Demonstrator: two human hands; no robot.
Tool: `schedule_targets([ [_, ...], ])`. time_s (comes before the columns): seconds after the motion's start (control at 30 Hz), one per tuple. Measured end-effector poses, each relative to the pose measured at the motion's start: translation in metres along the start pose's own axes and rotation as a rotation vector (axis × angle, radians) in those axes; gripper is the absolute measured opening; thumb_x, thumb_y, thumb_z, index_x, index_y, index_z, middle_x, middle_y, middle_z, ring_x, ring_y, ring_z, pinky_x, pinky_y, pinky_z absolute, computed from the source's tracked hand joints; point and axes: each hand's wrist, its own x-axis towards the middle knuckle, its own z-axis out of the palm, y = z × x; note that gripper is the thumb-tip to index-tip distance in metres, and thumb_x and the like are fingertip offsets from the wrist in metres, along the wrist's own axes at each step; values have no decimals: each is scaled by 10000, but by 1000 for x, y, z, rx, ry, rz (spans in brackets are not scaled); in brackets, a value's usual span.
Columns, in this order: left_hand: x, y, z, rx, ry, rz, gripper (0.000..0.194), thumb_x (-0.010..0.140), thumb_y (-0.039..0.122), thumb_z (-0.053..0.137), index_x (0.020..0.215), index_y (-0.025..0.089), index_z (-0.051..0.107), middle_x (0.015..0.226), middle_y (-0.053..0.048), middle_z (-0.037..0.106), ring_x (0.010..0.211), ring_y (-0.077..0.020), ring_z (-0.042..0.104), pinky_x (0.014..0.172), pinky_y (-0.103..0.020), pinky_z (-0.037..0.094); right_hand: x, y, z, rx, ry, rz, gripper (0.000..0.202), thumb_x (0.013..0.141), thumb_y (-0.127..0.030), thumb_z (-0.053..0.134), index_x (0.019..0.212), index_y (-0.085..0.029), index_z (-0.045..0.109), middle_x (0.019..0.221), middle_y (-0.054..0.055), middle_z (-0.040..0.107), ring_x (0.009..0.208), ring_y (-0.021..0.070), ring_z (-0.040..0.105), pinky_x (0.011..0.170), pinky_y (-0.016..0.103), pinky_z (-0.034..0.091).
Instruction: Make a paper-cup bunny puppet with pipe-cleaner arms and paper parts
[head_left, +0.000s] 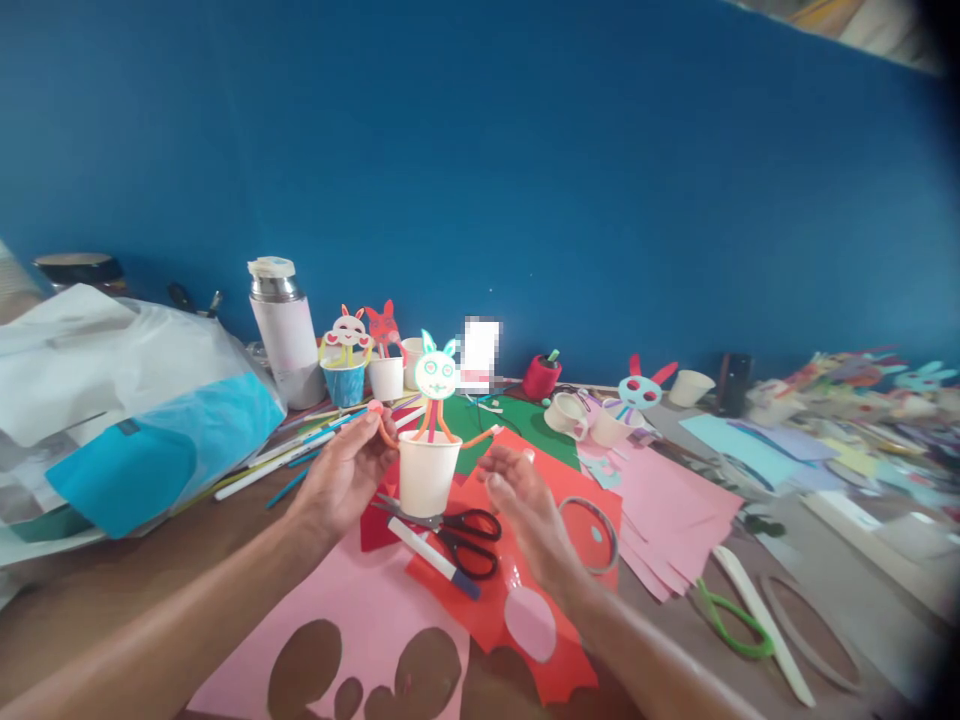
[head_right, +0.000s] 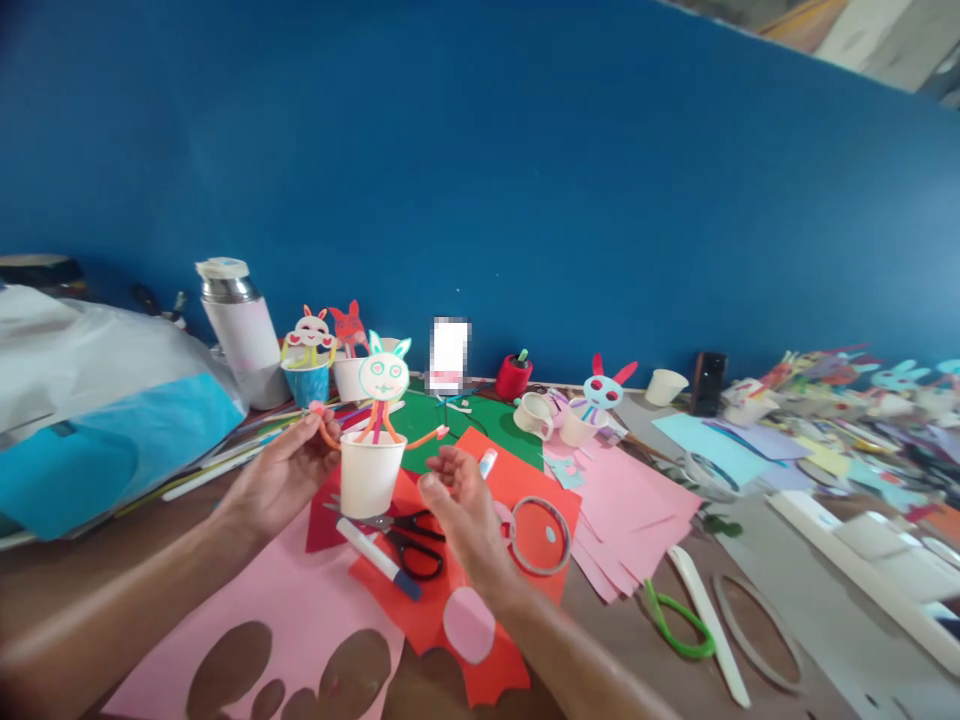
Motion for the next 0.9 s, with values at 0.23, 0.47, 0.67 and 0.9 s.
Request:
schedule_targets([
  [0.23,0,-11,-5,-6,-79,-70,42,750,138,583,778,140,615,678,5,611,584,-74,567,540,-175,491,-2,11,22,85,-247,10,524,700,-380,656,1161,-209,474,1147,84,565,1033,232,545,813,371,482],
  [0.47,-2,-18,-8,76,-51,-69,102,705,198,645,792,151,621,712,14,627,612,-85,581,590,-204,497,-4,16,25,106,-233,39,423,711,-341,645,1097,-211,531,982,49,645,886,210,609,788,368,490],
  [0.67,-4,-20,-8,128,-70,-18,103,722,232,633,793,158,641,703,20,625,632,-86,569,592,-204,481,-4,20,25,20,-215,0,395,720,-294,635,1090,-210,525,1044,53,629,921,208,601,790,342,486],
  [0.9,-4,-22,-12,225,-80,32,148,734,275,623,836,173,656,710,13,600,635,-86,540,547,-191,437,-5,27,23,-79,-184,-29,386,713,-314,632,1071,-204,536,1018,61,635,865,207,603,735,326,485],
])
